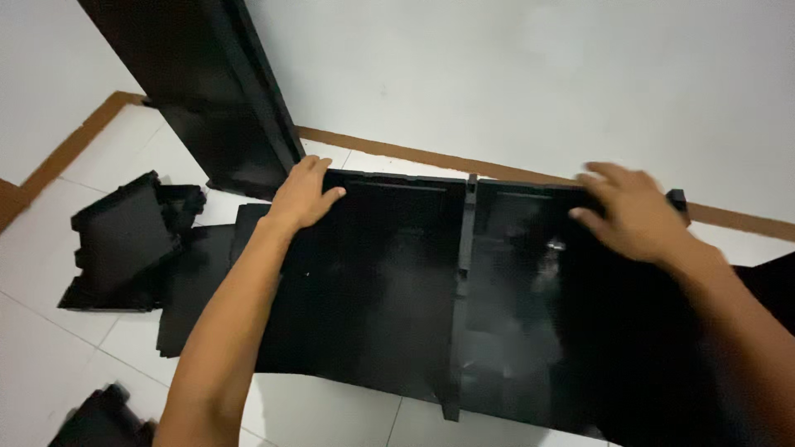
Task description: The person assembles black plastic trays and side panels into a larger box-like structure. They pick up individual parts, align interlocking edges, and press them together by hand to form a connected assembly on the floor.
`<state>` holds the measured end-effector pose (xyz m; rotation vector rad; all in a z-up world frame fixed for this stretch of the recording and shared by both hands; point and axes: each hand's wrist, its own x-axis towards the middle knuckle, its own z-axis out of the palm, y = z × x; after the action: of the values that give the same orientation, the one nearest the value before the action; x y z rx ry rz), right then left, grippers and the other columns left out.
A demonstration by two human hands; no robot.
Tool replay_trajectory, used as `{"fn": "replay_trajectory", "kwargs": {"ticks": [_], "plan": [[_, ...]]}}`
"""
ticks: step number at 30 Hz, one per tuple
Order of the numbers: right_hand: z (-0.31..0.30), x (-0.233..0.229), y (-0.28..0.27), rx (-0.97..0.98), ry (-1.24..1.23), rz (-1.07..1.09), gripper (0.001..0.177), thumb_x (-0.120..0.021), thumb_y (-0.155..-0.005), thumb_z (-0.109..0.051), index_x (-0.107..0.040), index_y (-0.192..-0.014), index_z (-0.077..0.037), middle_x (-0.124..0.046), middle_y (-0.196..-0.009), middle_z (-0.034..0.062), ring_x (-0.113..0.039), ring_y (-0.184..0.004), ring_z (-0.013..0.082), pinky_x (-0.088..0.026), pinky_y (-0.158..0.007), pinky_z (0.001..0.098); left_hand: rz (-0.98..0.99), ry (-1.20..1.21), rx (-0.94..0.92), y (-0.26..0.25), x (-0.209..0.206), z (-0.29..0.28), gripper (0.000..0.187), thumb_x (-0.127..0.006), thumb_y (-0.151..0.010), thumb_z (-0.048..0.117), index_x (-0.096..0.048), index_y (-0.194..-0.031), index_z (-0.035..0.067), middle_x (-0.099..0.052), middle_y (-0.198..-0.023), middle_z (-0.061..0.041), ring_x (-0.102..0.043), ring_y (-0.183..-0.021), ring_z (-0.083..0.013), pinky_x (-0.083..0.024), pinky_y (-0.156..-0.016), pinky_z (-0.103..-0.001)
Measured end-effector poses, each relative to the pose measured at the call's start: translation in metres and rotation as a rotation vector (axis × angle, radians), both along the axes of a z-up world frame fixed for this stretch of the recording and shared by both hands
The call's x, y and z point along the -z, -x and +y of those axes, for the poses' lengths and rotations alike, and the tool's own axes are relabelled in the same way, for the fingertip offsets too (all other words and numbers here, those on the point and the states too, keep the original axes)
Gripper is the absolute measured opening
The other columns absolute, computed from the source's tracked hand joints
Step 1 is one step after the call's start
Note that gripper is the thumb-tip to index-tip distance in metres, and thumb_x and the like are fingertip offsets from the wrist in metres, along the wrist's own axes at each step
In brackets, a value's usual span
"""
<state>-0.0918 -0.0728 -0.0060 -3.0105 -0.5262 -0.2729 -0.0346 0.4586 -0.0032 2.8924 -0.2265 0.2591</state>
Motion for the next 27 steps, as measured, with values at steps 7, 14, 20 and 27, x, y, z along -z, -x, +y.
{"fn": "replay_trajectory", "kwargs": {"ticks": [7, 14, 20, 27], "plan": [[0.131, -0.002, -0.047, -0.220, -0.067, 0.248, 0.086, -0.040, -0.100, -0.068, -0.038, -0.150, 0.002, -0.044, -0.146, 0.0330, -0.038, -0.139, 0.0460, -0.028, -0.109, 0.0611, 0.228, 0.436, -0.128, -0.004, 0.009, 0.040, 0.064, -0.069, -0.090, 0.035, -0.052, -0.145, 0.005, -0.063, -0.136, -0.022, -0.060, -0.129, -0.0347, -0.047, -0.108, -0.041], [0.147, 0.039, -0.046, -0.051, -0.069, 0.308, 0.068, -0.034, -0.102, -0.062, -0.056, -0.131, -0.005, -0.062, -0.117, 0.0251, -0.054, -0.119, 0.0392, -0.031, -0.109, 0.0578, 0.151, 0.516, 0.033, -0.019, 0.080, 0.057, 0.051, -0.060, -0.105, 0.034, -0.049, -0.140, -0.002, -0.061, -0.134, -0.031, -0.058, -0.128, -0.0400, -0.046, -0.105, -0.045], [0.159, 0.008, -0.056, -0.070, -0.172, 0.247, 0.073, -0.048, -0.095, -0.065, -0.054, -0.129, -0.001, -0.060, -0.105, 0.0232, -0.055, -0.111, 0.0396, -0.036, -0.101, 0.0576, 0.145, 0.605, 0.086, -0.033, 0.056, 0.065, 0.053, -0.061, -0.097, 0.030, -0.048, -0.141, 0.003, -0.063, -0.127, -0.026, -0.063, -0.117, -0.0344, -0.047, -0.101, -0.043], [0.174, 0.021, -0.061, -0.151, -0.127, 0.055, 0.050, -0.059, -0.092, -0.046, -0.055, -0.115, -0.002, -0.060, -0.096, 0.0203, -0.058, -0.097, 0.0365, -0.039, -0.098, 0.0573, 0.109, 0.656, 0.076, -0.055, 0.083, 0.068, 0.055, -0.067, -0.088, 0.024, -0.051, -0.137, 0.003, -0.064, -0.122, -0.020, -0.061, -0.117, -0.0320, -0.047, -0.101, -0.041]]}}
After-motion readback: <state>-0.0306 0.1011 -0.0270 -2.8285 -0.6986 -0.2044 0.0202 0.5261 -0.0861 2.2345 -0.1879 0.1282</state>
